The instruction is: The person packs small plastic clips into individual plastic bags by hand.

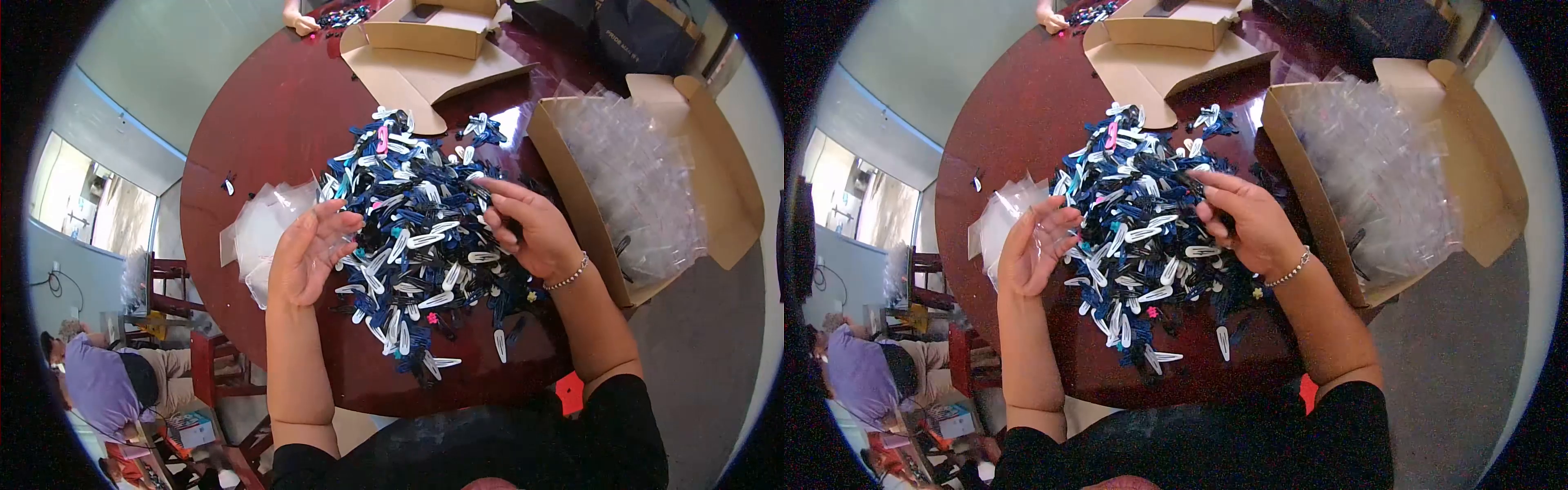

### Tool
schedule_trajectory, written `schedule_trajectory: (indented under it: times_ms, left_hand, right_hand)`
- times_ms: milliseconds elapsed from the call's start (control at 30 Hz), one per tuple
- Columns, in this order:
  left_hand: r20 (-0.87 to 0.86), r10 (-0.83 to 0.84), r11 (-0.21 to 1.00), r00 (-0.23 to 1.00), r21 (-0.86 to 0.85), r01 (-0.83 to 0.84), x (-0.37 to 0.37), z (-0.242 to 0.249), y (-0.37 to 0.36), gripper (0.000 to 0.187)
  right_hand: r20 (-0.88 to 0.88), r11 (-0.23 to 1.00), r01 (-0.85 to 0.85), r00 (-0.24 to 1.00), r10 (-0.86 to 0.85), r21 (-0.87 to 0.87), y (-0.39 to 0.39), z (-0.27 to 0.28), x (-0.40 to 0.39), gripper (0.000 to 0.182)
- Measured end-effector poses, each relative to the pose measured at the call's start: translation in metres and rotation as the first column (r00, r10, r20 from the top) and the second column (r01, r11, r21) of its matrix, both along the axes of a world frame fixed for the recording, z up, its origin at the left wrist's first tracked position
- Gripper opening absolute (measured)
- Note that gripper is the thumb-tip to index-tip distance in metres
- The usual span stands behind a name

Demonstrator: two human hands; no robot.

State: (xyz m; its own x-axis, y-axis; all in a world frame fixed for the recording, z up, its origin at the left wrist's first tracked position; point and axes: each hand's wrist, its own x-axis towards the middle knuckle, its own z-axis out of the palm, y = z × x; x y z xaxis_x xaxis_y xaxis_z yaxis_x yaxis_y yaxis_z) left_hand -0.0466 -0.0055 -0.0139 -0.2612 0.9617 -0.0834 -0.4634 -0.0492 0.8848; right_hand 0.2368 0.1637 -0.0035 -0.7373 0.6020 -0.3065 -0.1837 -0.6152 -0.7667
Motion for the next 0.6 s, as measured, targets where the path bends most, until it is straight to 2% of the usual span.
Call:
schedule_trajectory:
  times_ms: [67,100,167,200,267,300,367,400,467,500,567,600]
  left_hand:
    - [-0.016,0.003,1.0,1.0,0.012,-0.002,0.001,0.001,0.0,0.046]
    - [-0.018,0.002,1.0,1.0,0.016,-0.001,0.001,0.001,0.0,0.046]
    - [-0.006,0.009,1.0,1.0,0.015,-0.009,0.0,0.0,0.0,0.046]
    - [-0.007,0.008,1.0,1.0,0.019,-0.008,0.0,0.0,0.001,0.046]
    - [-0.01,0.007,1.0,1.0,0.027,-0.007,0.0,0.0,0.0,0.046]
    - [-0.01,0.008,1.0,1.0,0.028,-0.008,0.0,0.0,0.0,0.046]
    - [-0.025,0.005,1.0,1.0,0.019,-0.005,0.001,0.0,0.001,0.045]
    - [-0.024,0.008,1.0,1.0,0.022,-0.007,0.002,0.001,0.002,0.045]
    - [-0.065,0.008,1.0,0.998,-0.009,-0.008,0.004,0.002,0.003,0.043]
    - [-0.066,0.011,1.0,0.998,-0.003,-0.011,0.005,0.002,0.003,0.043]
    - [-0.083,0.017,1.0,0.996,-0.011,-0.018,0.004,0.001,0.002,0.045]
    - [-0.084,0.018,1.0,0.996,-0.006,-0.019,0.005,0.003,0.002,0.045]
  right_hand:
    - [0.107,0.99,0.069,0.991,-0.082,0.124,-0.003,0.007,-0.001,0.038]
    - [0.104,0.989,0.07,0.991,-0.083,0.127,-0.003,0.005,-0.002,0.038]
    - [0.05,0.949,0.176,0.98,-0.195,0.261,0.0,-0.004,-0.003,0.034]
    - [0.048,0.948,0.177,0.979,-0.197,0.265,0.003,-0.008,-0.003,0.034]
    - [0.178,0.876,0.086,0.965,-0.191,0.475,0.009,-0.017,-0.003,0.021]
    - [0.178,0.875,0.085,0.966,-0.19,0.476,0.008,-0.019,-0.004,0.021]
    - [0.194,0.573,0.039,0.92,-0.34,0.819,0.004,-0.021,-0.009,0.009]
    - [0.194,0.571,0.037,0.921,-0.338,0.82,0.003,-0.021,-0.011,0.009]
    - [0.11,0.208,-0.017,0.889,-0.445,0.978,0.003,-0.018,-0.019,0.007]
    - [0.107,0.203,-0.017,0.89,-0.443,0.979,0.003,-0.018,-0.024,0.007]
    - [0.052,-0.035,-0.078,0.876,-0.479,0.996,0.002,-0.02,-0.033,0.01]
    - [0.057,-0.089,-0.116,0.864,-0.5,0.989,0.001,-0.022,-0.037,0.011]
